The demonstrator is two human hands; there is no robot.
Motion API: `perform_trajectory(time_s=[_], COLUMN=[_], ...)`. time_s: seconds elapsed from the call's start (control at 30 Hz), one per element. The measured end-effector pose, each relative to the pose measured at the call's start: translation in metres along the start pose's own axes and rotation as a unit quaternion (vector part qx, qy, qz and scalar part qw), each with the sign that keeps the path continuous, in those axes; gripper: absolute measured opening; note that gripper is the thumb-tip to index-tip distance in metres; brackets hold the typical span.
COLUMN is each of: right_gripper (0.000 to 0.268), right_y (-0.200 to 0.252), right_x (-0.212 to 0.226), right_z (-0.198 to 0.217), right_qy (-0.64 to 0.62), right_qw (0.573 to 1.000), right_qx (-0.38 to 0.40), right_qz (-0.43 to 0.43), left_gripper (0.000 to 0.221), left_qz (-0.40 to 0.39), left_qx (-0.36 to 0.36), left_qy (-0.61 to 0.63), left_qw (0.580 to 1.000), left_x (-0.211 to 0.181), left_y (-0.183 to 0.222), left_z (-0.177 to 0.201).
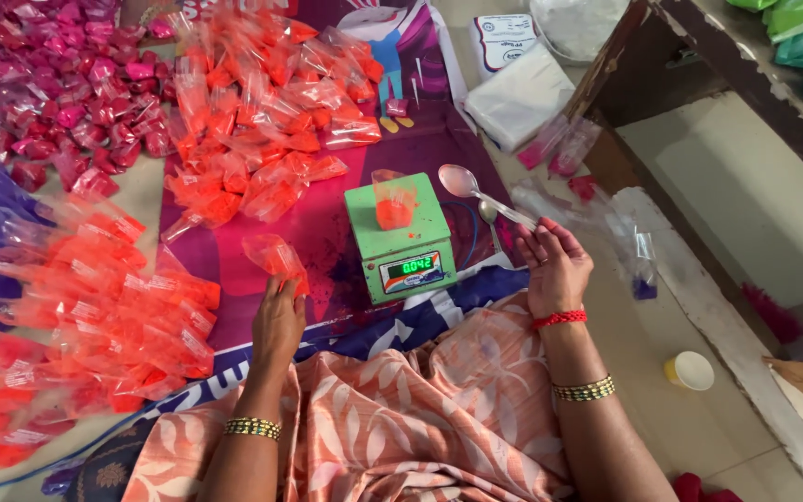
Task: Portioning a granular powder into small plastic bags using a spoon and a digital scale.
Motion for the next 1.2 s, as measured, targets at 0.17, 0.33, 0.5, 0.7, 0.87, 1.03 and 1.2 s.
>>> perform_trajectory(time_s=[0.17, 0.33, 0.5, 0.7, 0.87, 1.03, 1.2], right_gripper=[0.019, 0.019, 0.018, 0.017, 0.012, 0.007, 0.012], right_y=[0.007, 0.017, 0.001, -0.001, 0.005, 0.016, -0.001], right_x=[0.000, 0.000, -0.010, -0.018, -0.003, 0.042, 0.053], right_z=[-0.010, -0.027, -0.005, -0.005, -0.013, -0.053, -0.056], right_qy=[0.013, 0.025, 0.003, 0.037, 0.041, 0.005, -0.079], right_qw=[1.000, 0.998, 0.999, 0.997, 0.995, 0.996, 0.996], right_qx=[0.010, 0.035, 0.003, 0.007, 0.035, 0.049, 0.021], right_qz=[-0.014, -0.034, -0.046, -0.071, -0.086, -0.072, -0.021], left_gripper=[0.036, 0.038, 0.031, 0.029, 0.039, 0.044, 0.045], left_qz=[0.035, 0.108, 0.097, 0.103, 0.142, 0.086, 0.118], left_qx=[-0.085, -0.114, -0.095, 0.108, 0.252, 0.266, -0.045], left_qy=[0.079, 0.123, 0.153, 0.141, 0.382, 0.614, 0.926], left_qw=[0.993, 0.980, 0.979, 0.979, 0.878, 0.738, 0.357], left_x=[0.026, 0.064, 0.079, 0.097, 0.036, -0.034, 0.044], left_y=[-0.002, -0.003, -0.006, -0.002, 0.001, -0.007, -0.026], left_z=[0.006, -0.010, -0.051, -0.134, -0.065, 0.080, 0.067])
Point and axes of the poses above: each hand's wrist, its own y-axis away from the middle knuckle, its own z-axis out of the back of the hand, x = y × z, the point moved 8 cm from there along -y, towards the middle knuckle, and after that the axes turned 6 degrees about -y, right-handed, at the moved point
